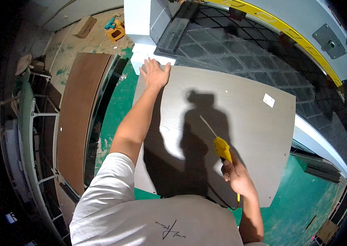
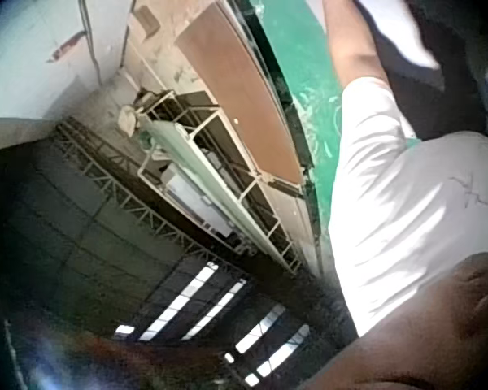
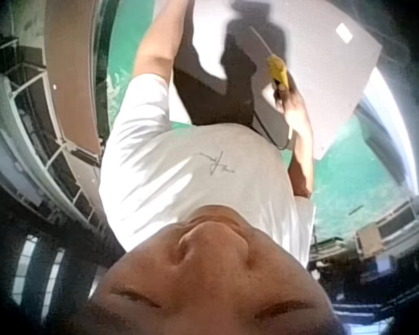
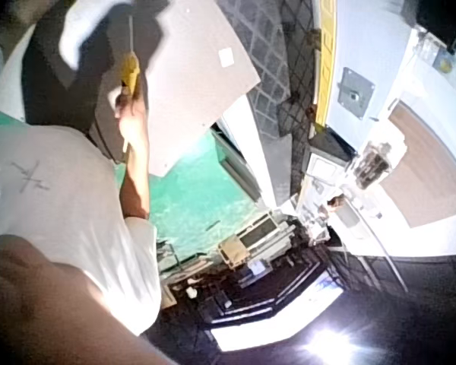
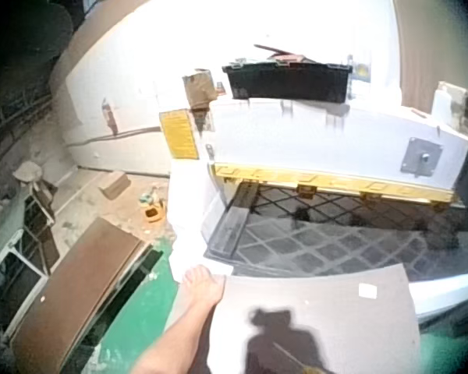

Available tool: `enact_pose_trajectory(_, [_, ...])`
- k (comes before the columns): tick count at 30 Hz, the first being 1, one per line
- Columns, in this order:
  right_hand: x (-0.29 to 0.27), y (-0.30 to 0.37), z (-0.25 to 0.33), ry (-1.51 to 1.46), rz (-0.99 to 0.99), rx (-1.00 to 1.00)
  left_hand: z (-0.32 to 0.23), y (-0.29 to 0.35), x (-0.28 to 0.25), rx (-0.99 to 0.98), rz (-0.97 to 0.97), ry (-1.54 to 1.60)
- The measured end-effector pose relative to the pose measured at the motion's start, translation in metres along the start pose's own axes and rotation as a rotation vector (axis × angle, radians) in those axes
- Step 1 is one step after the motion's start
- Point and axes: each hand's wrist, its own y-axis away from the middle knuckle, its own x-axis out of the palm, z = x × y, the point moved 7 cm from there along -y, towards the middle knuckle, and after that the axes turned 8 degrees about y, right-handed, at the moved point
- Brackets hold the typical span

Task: The person cleans large rectangular wood panels using a yellow air blower and a cloth. They wipe the surface, blow off dust, and move the panels between a workbench and a rack. The person handles multiple panels, repeating the cleaning process on each.

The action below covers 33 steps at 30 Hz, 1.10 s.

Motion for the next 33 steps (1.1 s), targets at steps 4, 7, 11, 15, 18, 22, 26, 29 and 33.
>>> enact_pose_trajectory(4, [-0.022, 0.013, -0.012, -0.030, -0.098, -0.048, -0.060, 0.030, 0.026, 0.259, 0.007, 0.022])
enact_pose_trajectory(7, [-0.033, 0.024, -0.024, -0.125, -0.133, -0.038, -0.117, 0.073, 0.046, 0.479, 0.051, -0.003])
enact_pose_trajectory(11, [-0.040, 0.043, -0.033, -0.114, -0.290, 0.024, -0.169, 0.134, 0.060, 0.724, 0.131, 0.065])
enact_pose_trajectory(15, [-0.029, 0.057, -0.048, -0.094, -0.256, 0.003, -0.136, 0.137, 0.063, 0.654, 0.074, 0.159])
enact_pose_trajectory(18, [-0.014, 0.067, -0.047, -0.080, -0.194, -0.022, -0.041, 0.095, 0.033, 0.232, -0.035, 0.093])
enact_pose_trajectory(22, [0.007, 0.079, -0.045, -0.079, -0.154, -0.045, 0.082, 0.089, -0.012, -0.071, -0.166, 0.013])
enact_pose_trajectory(26, [0.035, 0.073, -0.032, -0.001, 0.058, -0.015, 0.116, 0.174, -0.036, -0.145, -0.160, 0.128])
enact_pose_trajectory(29, [0.061, 0.065, -0.025, 0.132, 0.099, -0.023, 0.134, 0.236, -0.047, -0.140, -0.145, 0.156])
enact_pose_trajectory(33, [0.100, 0.065, -0.011, 0.138, 0.235, -0.133, 0.175, 0.321, -0.063, -0.087, -0.138, 0.204])
